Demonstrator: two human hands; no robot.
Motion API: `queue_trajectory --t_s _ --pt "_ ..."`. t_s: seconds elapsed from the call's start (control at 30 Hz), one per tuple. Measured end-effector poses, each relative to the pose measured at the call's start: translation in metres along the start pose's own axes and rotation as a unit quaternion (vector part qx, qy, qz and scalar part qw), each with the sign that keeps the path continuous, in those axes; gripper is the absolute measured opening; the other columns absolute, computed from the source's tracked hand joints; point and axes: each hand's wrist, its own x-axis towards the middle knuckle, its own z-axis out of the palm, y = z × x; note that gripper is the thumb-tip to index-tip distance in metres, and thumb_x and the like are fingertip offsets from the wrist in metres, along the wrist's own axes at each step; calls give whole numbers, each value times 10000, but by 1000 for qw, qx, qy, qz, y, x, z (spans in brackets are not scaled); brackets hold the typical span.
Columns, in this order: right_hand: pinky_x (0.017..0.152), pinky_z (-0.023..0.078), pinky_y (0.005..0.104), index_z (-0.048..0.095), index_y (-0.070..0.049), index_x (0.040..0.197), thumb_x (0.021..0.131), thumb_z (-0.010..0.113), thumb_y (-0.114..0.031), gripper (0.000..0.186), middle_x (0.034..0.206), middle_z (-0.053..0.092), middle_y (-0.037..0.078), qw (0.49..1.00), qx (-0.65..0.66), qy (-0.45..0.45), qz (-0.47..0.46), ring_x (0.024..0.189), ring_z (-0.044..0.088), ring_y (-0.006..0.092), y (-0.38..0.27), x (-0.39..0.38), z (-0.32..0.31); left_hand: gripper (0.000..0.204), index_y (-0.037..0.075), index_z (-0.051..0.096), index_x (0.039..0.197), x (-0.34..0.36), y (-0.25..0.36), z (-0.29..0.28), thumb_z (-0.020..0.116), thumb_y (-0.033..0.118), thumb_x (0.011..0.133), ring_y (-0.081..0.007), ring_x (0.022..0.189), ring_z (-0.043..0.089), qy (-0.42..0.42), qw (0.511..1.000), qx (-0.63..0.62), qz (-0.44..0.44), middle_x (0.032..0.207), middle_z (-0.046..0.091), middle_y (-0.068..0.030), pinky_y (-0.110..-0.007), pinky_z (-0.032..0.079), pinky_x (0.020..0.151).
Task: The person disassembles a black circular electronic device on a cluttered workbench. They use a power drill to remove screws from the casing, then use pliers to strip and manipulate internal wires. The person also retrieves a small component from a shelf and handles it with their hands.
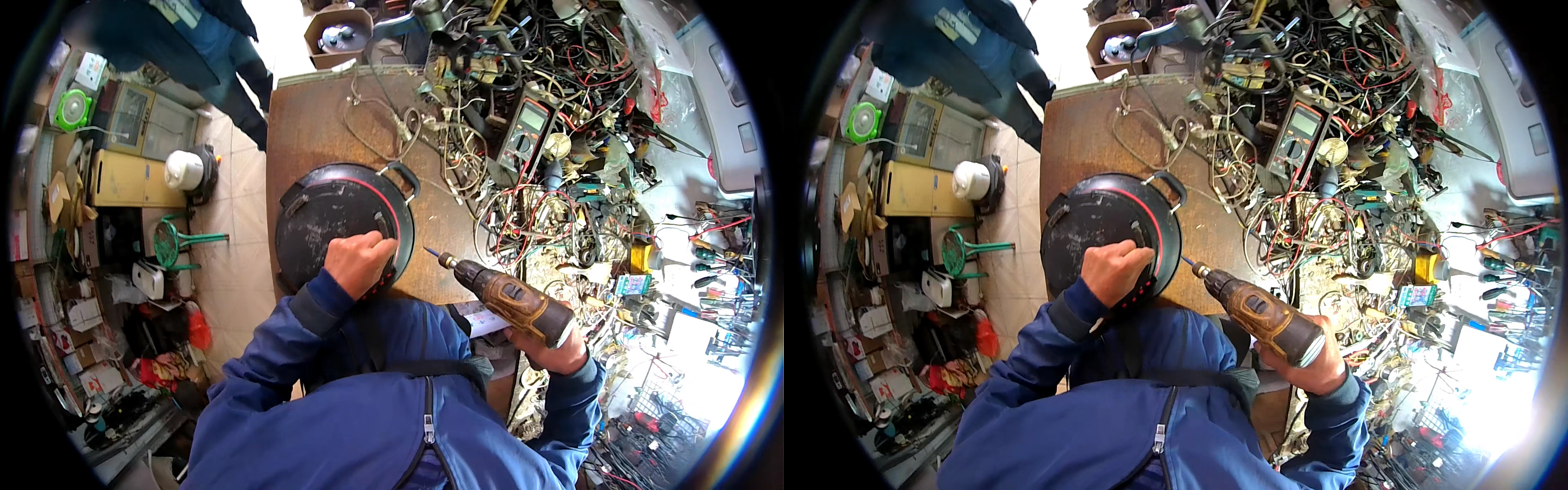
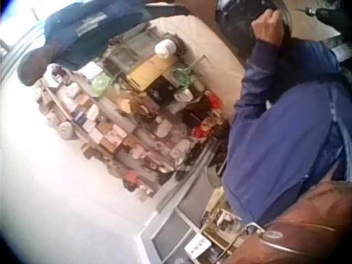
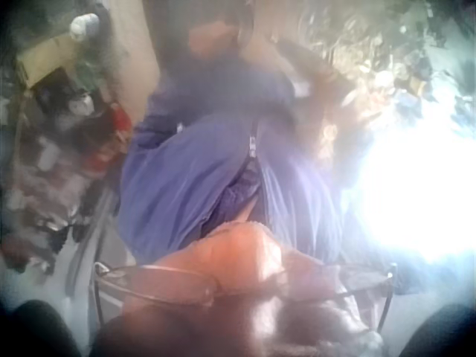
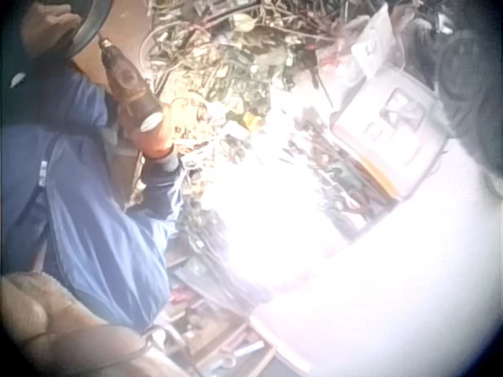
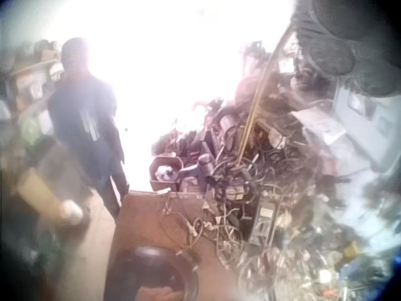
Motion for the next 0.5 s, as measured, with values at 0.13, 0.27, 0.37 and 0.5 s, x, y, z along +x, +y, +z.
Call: queue_trajectory --t_s 0.13,0.27,0.37,0.5 --pt "718 576 327 757 -61 1122 815 823 -125 320 859 769 76 1000 12 24 11 743 734 163 23 -5 -5 72 142 726 894 9 -5 -4 766 148 834 -248 635 659 -20 999 -17 33 700 567 -47 -378 516 525" --pt "698 577 330 746 -48 1154 827 821 -133 345 858 769 81 996 72 52 10 719 731 166 46 -6 -5 118 118 726 912 16 -6 -8 807 140 829 -250 645 667 -30 998 -25 42 727 600 -40 -381 525 534" --pt "707 579 339 735 -29 1168 828 817 -130 364 875 771 101 995 85 53 3 753 747 209 59 -7 -7 134 121 729 935 20 -4 -11 807 144 828 -245 639 661 -69 996 -23 52 734 598 -37 -379 525 530" --pt "702 583 364 739 -35 1136 822 817 -142 341 895 768 124 996 -4 64 -55 754 747 272 68 -8 -10 151 106 727 941 24 -9 -14 808 145 820 -225 596 626 -81 991 -7 102 700 544 -41 -369 510 504"
